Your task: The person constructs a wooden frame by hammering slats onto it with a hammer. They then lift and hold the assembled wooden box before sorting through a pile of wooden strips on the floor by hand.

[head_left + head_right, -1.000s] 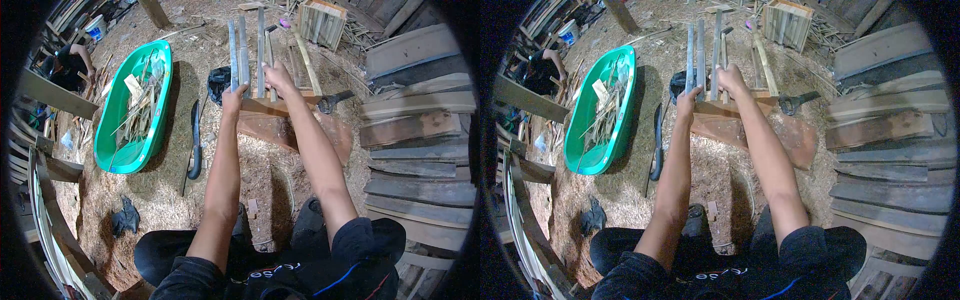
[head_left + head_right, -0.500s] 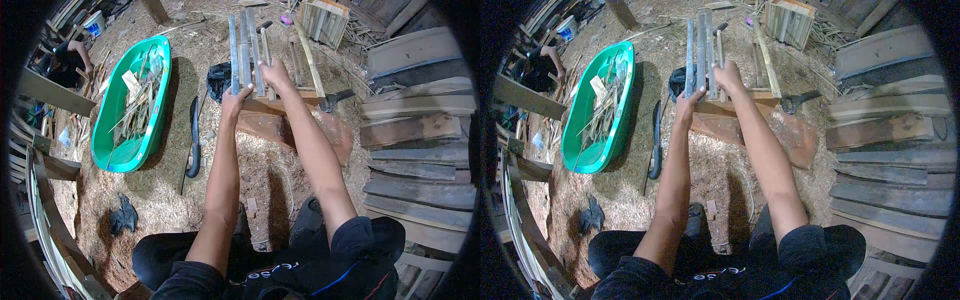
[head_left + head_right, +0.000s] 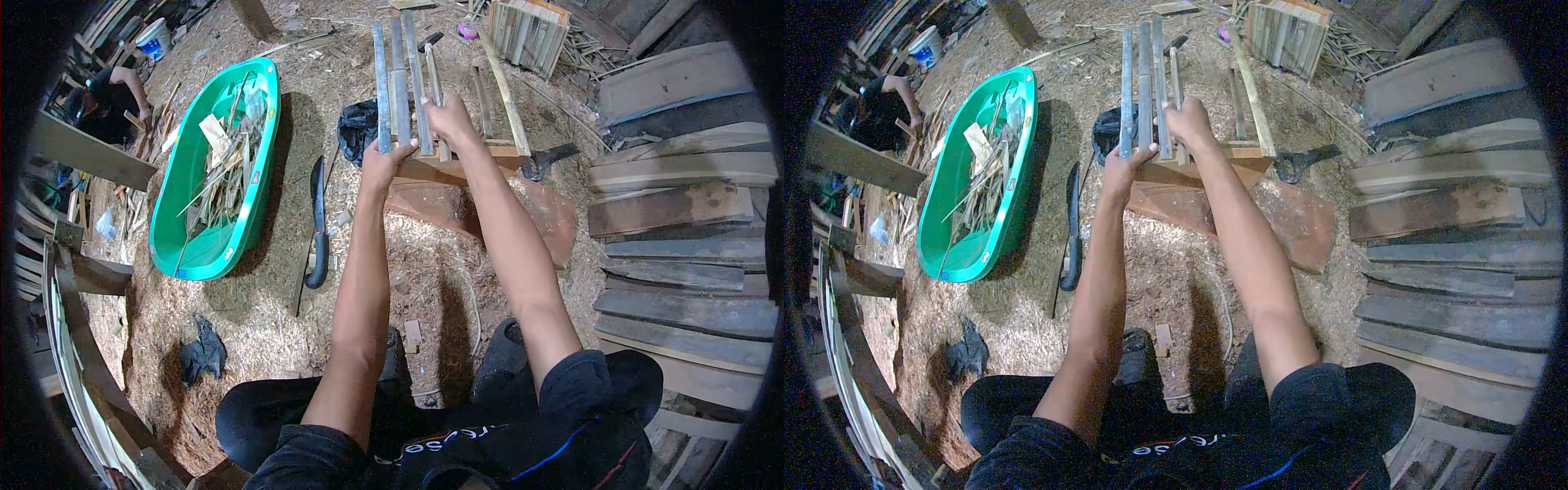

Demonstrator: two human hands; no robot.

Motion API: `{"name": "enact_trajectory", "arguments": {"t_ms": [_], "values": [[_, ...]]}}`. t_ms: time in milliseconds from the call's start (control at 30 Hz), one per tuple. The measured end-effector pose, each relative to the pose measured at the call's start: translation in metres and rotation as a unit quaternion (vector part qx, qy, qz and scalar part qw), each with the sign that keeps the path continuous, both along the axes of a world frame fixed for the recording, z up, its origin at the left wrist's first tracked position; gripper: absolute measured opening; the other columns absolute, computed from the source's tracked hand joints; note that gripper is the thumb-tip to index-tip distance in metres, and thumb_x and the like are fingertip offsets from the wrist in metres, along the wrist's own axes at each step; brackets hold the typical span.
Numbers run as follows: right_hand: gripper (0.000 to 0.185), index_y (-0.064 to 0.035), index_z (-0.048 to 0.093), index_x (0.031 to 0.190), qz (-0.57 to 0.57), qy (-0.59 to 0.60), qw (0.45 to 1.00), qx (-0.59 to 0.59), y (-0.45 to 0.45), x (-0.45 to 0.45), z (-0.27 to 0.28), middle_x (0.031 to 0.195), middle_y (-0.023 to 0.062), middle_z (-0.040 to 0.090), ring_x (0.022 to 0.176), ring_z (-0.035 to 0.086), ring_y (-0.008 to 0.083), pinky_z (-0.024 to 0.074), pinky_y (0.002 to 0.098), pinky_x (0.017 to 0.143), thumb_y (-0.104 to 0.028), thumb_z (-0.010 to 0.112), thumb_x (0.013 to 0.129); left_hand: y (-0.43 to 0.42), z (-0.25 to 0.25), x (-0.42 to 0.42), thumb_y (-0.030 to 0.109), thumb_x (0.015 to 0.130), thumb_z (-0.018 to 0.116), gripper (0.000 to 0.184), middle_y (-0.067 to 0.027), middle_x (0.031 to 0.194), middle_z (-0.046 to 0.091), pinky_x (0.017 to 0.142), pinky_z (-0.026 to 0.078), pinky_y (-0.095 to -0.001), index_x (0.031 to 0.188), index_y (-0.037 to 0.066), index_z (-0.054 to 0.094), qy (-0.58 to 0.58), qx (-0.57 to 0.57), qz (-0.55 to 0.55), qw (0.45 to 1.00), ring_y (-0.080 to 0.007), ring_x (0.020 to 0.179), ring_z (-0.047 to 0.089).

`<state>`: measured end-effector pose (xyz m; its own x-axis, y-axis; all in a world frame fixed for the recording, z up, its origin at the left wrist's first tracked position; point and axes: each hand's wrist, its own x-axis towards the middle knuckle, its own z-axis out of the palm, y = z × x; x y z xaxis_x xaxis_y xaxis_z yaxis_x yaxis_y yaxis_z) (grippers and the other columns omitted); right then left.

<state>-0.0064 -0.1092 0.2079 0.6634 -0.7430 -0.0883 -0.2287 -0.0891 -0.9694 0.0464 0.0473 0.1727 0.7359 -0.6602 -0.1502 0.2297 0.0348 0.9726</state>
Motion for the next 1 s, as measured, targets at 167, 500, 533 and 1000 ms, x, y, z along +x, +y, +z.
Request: {"name": "enact_trajectory", "arguments": {"t_ms": [167, 500, 533, 1000], "values": [[0.026, 0.0044, 0.068, 0.090, 0.006, 0.039, 0.999, -0.026, 0.002, -0.005, 0.008, 0.076, 0.0137, 0.072, 0.057, 0.065, 0.0194, 0.0498, 0.0359, 0.053, -0.019, 0.058, 0.094, 0.002, 0.008, -0.002, 0.019, 0.077, 0.083, 0.034, -0.0052, 0.091, 0.069, 0.075, 0.047, -0.0279, 0.100, 0.000, 0.067, -0.004, 0.020, -0.013, 1.000, -0.0138, 0.081, 0.062], [0.027, 0.0052, 0.068, 0.095, -0.011, 0.038, 0.998, -0.055, -0.007, 0.006, -0.015, 0.079, 0.0149, 0.074, 0.076, 0.073, 0.0257, 0.0552, 0.0378, 0.073, -0.020, 0.058, 0.094, 0.001, 0.008, 0.000, 0.019, 0.075, 0.084, 0.038, -0.0064, 0.092, 0.069, 0.078, 0.048, -0.0301, 0.103, 0.000, 0.067, -0.022, 0.026, -0.023, 0.999, -0.0153, 0.082, 0.062], [0.028, 0.0057, 0.067, 0.095, -0.006, 0.032, 0.998, -0.058, -0.008, 0.005, -0.015, 0.079, 0.0150, 0.074, 0.076, 0.073, 0.0256, 0.0551, 0.0377, 0.074, -0.020, 0.058, 0.094, 0.003, 0.012, -0.001, 0.020, 0.076, 0.084, 0.038, -0.0069, 0.094, 0.068, 0.080, 0.048, -0.0309, 0.103, 0.000, 0.067, -0.027, 0.033, -0.027, 0.999, -0.0156, 0.084, 0.062], [0.031, 0.0085, 0.066, 0.092, -0.019, 0.024, 0.999, -0.023, -0.016, 0.011, -0.020, 0.076, 0.0216, 0.071, 0.065, 0.071, 0.0281, 0.0538, 0.0390, 0.058, -0.022, 0.061, 0.090, -0.004, 0.013, 0.010, 0.018, 0.075, 0.069, 0.031, -0.0109, 0.117, 0.065, 0.103, 0.036, -0.0450, 0.105, 0.009, 0.070, -0.525, -0.013, 0.000, 0.851, -0.0303, 0.120, 0.054]]}}
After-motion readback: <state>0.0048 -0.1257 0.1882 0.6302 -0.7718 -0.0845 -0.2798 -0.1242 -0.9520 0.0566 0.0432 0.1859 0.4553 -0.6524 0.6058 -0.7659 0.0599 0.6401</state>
